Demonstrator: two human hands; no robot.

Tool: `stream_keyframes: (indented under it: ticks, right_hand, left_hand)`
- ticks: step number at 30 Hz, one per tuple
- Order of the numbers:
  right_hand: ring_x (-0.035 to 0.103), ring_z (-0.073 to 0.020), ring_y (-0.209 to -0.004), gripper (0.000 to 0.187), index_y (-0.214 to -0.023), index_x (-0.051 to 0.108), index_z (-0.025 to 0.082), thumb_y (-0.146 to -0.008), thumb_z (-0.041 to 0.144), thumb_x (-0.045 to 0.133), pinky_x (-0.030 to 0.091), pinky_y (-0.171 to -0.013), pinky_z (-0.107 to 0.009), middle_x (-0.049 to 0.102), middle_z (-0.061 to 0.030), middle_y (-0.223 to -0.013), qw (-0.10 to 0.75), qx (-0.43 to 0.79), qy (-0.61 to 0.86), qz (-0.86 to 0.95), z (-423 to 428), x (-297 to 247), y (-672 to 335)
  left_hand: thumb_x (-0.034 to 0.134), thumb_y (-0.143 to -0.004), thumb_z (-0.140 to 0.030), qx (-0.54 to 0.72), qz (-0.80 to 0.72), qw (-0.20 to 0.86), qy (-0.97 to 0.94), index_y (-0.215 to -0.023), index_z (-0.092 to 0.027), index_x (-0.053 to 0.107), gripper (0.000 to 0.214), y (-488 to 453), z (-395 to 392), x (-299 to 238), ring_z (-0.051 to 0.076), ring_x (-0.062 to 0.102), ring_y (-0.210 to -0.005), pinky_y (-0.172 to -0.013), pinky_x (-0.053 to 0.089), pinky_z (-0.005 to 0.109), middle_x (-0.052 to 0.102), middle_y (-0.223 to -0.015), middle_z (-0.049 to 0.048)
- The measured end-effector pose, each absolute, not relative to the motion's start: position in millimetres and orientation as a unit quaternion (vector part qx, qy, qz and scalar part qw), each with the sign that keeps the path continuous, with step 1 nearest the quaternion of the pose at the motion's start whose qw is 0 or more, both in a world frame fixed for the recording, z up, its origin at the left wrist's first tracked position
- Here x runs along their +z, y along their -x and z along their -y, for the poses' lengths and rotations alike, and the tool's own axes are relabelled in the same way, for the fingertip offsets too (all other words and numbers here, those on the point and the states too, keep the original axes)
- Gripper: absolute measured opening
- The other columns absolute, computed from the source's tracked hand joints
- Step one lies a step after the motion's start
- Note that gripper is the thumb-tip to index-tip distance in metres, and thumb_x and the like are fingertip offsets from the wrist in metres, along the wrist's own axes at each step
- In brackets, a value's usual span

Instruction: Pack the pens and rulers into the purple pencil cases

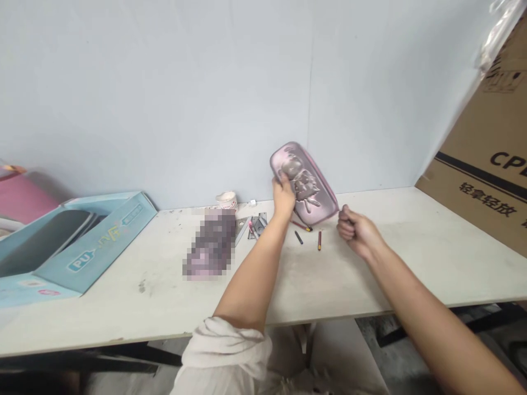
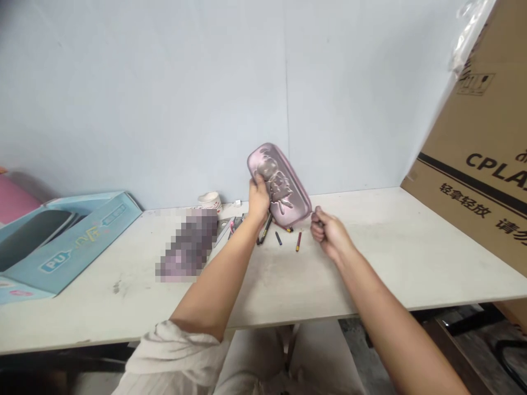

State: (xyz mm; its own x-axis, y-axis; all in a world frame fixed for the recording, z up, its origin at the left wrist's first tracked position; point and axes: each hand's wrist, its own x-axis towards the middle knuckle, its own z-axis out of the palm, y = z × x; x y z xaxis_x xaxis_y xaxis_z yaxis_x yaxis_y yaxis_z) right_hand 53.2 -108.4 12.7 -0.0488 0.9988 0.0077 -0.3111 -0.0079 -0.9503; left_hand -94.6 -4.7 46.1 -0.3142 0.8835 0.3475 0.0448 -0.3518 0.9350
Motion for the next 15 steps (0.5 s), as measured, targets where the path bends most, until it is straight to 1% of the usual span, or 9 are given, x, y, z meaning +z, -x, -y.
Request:
stream_keyframes:
  ticks: [4, 6, 8, 9, 10, 12, 13, 14, 15]
  right_hand:
    - [0.012, -0.0074, -0.037, 0.037, -0.06, 0.03, 0.024, -0.077, 0.054, 0.045, 0.013, -0.036, -0.022, 0.016, 0.0099, -0.043, 0.533, 0.52, 0.463, 0.481, 104, 50, -112]
    - [0.011, -0.008, -0.039, 0.04, -0.057, 0.027, 0.025, -0.078, 0.057, 0.04, 0.013, -0.038, -0.024, 0.016, 0.0086, -0.044, 0.541, 0.413, 0.522, 0.515, 104, 79, -141]
    - [0.02, -0.0088, -0.04, 0.043, -0.056, 0.03, 0.024, -0.08, 0.06, 0.034, 0.019, -0.04, -0.025, 0.027, 0.0047, -0.046, 0.483, 0.268, 0.605, 0.573, 108, 107, -161]
    - [0.029, -0.01, -0.043, 0.042, -0.055, 0.036, 0.023, -0.081, 0.057, 0.035, 0.027, -0.045, -0.027, 0.035, 0.0019, -0.048, 0.413, 0.165, 0.651, 0.615, 112, 119, -166]
    - [0.039, -0.0127, -0.048, 0.038, -0.056, 0.045, 0.022, -0.08, 0.051, 0.041, 0.033, -0.051, -0.03, 0.043, -0.0012, -0.051, 0.303, 0.061, 0.687, 0.658, 117, 128, -168]
    - [0.049, -0.0211, -0.06, 0.025, -0.057, 0.052, 0.022, -0.076, 0.038, 0.051, 0.037, -0.061, -0.038, 0.049, -0.0063, -0.055, 0.115, -0.135, 0.687, 0.705, 128, 136, -166]
    - [0.053, -0.0251, -0.066, 0.022, -0.061, 0.055, 0.021, -0.078, 0.035, 0.05, 0.037, -0.064, -0.041, 0.053, -0.0091, -0.059, 0.068, -0.197, 0.668, 0.714, 134, 135, -164]
    - [0.055, -0.029, -0.073, 0.023, -0.066, 0.058, 0.021, -0.08, 0.035, 0.046, 0.038, -0.066, -0.044, 0.057, -0.0119, -0.065, 0.06, -0.234, 0.658, 0.713, 138, 130, -162]
    - [0.055, -0.0329, -0.083, 0.029, -0.075, 0.059, 0.02, -0.083, 0.04, 0.041, 0.04, -0.07, -0.046, 0.059, -0.015, -0.076, 0.097, -0.253, 0.662, 0.699, 140, 123, -161]
  left_hand:
    - [0.036, -0.089, -0.041, 0.55, -0.38, 0.248, -0.701, -0.123, -0.017, 0.042, 0.042, 75, 24, 63, 0.022, 0.051, -0.111, -0.095, 0.036, 0.03, 0.057, -0.116, 0.0102]
    - [0.043, -0.085, -0.045, 0.442, -0.344, 0.244, -0.792, -0.128, -0.02, 0.039, 0.05, 63, 41, 71, 0.027, 0.054, -0.107, -0.092, 0.038, 0.034, 0.061, -0.109, 0.0091]
    - [0.046, -0.082, -0.05, 0.345, -0.32, 0.215, -0.856, -0.13, -0.022, 0.039, 0.055, 48, 60, 75, 0.03, 0.056, -0.102, -0.089, 0.039, 0.037, 0.062, -0.104, 0.0098]
    - [0.048, -0.081, -0.052, 0.307, -0.309, 0.198, -0.878, -0.129, -0.022, 0.04, 0.057, 40, 70, 76, 0.031, 0.057, -0.1, -0.088, 0.039, 0.038, 0.063, -0.102, 0.0102]
    - [0.049, -0.079, -0.054, 0.277, -0.296, 0.185, -0.895, -0.128, -0.023, 0.041, 0.059, 31, 78, 75, 0.032, 0.057, -0.099, -0.088, 0.038, 0.039, 0.062, -0.1, 0.0105]
    - [0.049, -0.078, -0.056, 0.244, -0.297, 0.171, -0.907, -0.126, -0.022, 0.042, 0.06, 13, 91, 71, 0.032, 0.058, -0.098, -0.088, 0.037, 0.04, 0.062, -0.098, 0.0124]
    - [0.046, -0.079, -0.056, 0.246, -0.319, 0.164, -0.9, -0.125, -0.021, 0.042, 0.058, 4, 95, 68, 0.031, 0.057, -0.098, -0.088, 0.037, 0.04, 0.061, -0.1, 0.0139]
    - [0.042, -0.081, -0.057, 0.255, -0.343, 0.167, -0.888, -0.127, -0.021, 0.038, 0.059, -5, 98, 63, 0.031, 0.057, -0.099, -0.088, 0.037, 0.04, 0.06, -0.103, 0.0147]
    - [0.038, -0.082, -0.058, 0.269, -0.372, 0.183, -0.87, -0.129, -0.02, 0.034, 0.06, -12, 99, 58, 0.03, 0.058, -0.099, -0.087, 0.038, 0.039, 0.06, -0.105, 0.0147]
